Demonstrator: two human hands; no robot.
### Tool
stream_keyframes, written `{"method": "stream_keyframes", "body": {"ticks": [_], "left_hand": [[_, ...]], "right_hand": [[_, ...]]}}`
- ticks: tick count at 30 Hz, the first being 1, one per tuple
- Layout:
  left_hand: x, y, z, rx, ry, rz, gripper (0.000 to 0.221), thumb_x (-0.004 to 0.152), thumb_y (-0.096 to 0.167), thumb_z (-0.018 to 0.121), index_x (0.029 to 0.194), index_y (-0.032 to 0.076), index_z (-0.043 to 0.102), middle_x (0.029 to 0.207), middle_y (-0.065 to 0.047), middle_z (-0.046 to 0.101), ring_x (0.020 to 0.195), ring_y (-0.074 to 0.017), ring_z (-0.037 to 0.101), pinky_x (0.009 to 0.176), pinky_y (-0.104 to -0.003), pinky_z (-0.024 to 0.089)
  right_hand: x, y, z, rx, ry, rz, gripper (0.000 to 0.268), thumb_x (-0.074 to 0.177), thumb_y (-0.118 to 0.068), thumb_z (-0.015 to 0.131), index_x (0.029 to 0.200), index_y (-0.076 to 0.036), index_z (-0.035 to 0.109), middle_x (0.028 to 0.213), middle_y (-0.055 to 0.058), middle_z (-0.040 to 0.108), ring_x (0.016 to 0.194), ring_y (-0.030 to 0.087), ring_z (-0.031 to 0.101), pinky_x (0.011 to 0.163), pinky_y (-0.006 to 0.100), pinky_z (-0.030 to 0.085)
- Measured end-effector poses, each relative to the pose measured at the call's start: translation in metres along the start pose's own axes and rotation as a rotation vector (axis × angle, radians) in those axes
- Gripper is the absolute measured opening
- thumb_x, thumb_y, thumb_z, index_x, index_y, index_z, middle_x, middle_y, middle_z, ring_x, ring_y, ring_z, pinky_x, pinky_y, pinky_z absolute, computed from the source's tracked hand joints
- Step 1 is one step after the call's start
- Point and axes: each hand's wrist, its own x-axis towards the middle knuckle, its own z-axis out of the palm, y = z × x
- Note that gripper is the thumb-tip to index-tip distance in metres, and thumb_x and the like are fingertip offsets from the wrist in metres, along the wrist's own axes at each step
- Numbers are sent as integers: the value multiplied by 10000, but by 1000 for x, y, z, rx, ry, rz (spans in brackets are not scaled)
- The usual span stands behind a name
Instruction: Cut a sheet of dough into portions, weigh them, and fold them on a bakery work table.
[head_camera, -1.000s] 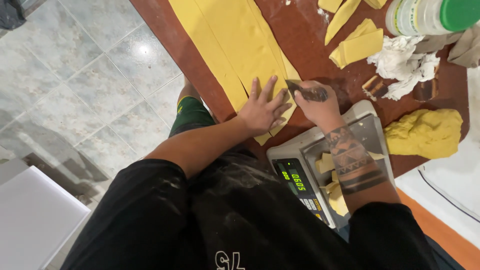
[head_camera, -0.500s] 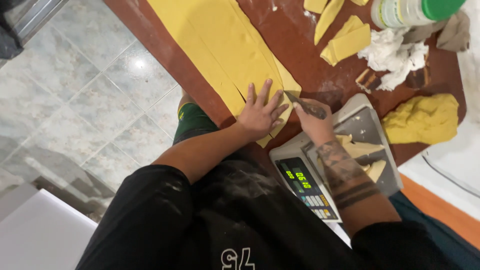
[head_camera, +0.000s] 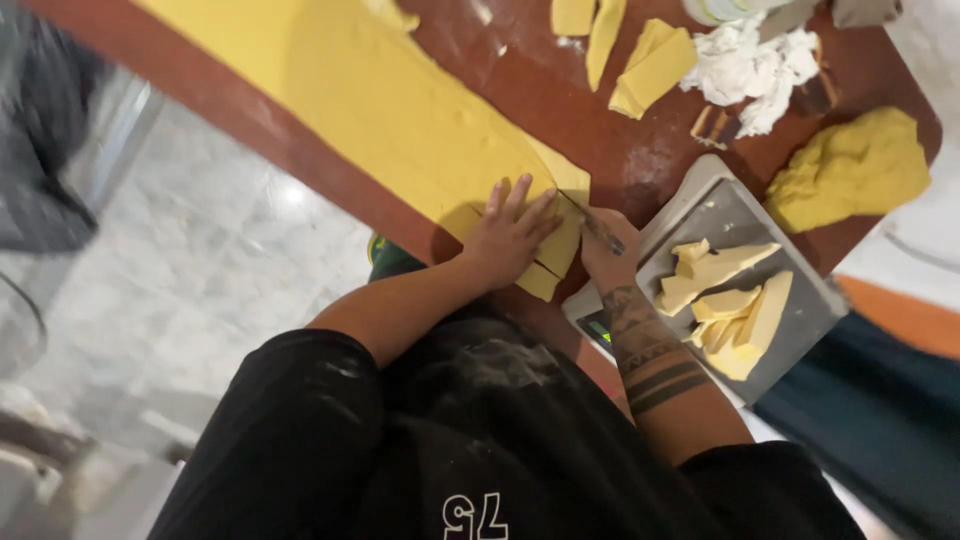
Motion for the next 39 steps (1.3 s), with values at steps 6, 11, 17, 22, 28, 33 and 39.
{"method": "stream_keyframes", "body": {"ticks": [6, 11, 17, 22, 28, 33, 39], "left_hand": [[23, -34, -35, 65, -458, 174, 549, 1016, 383, 546, 1555, 312, 466, 1720, -12, 180, 1548, -483, 147, 1213, -671, 236], [53, -51, -59, 76, -689, 289, 469, 986, 283, 514, 1446, 205, 572, 1634, -6, 353, 1511, -410, 265, 1209, -699, 188], [119, -100, -15, 44, -250, 216, 250, 831, 262, 626, 1053, 178, 704, 1072, -87, 568, 1003, -330, 586, 798, -521, 451], [153, -137, 26, 70, -677, 101, 306, 830, 336, 672, 1092, 179, 688, 1033, -91, 639, 995, -354, 646, 812, -538, 477], [171, -142, -46, -280, -780, -95, 337, 815, 449, 703, 1087, 249, 709, 947, 11, 703, 1008, -249, 702, 869, -455, 516], [167, -173, -107, -1046, -530, -595, 251, 926, 262, 661, 1117, 107, 611, 720, -63, 745, 632, -168, 748, 600, -255, 573], [157, -285, -234, -809, -124, -537, 416, 814, 291, 856, 1162, 127, 699, 875, -12, 783, 752, -77, 705, 674, -266, 581]], "right_hand": [[-8, -40, 4, -266, 36, 109, 110, 967, -67, 725, 919, 31, 729, 862, 250, 682, 875, 402, 697, 856, 510, 557], [-10, -37, -5, -493, 19, 413, 242, 997, -315, 613, 975, -161, 799, 892, 81, 759, 888, 369, 722, 783, 513, 567], [-24, -68, -11, -623, 459, -102, 334, 990, -228, 768, 743, -7, 731, 607, 196, 658, 649, 443, 681, 516, 449, 491], [-52, -124, -8, -376, -70, 881, 683, 1013, -682, 391, 1182, -118, 736, 1206, 138, 755, 1275, 346, 626, 1092, 485, 422], [-84, -120, 9, -368, -183, 855, 534, 1050, -604, 405, 1298, -235, 701, 1264, 82, 737, 1299, 291, 622, 1116, 425, 441], [-89, -67, 30, -401, -182, 711, 433, 1014, -589, 515, 1318, -339, 694, 1274, 13, 730, 1267, 251, 648, 1091, 351, 467], [-80, -67, 19, -123, -7, 404, 376, 977, -451, 575, 1260, -259, 731, 1262, 6, 716, 1199, 197, 653, 997, 378, 476]]}}
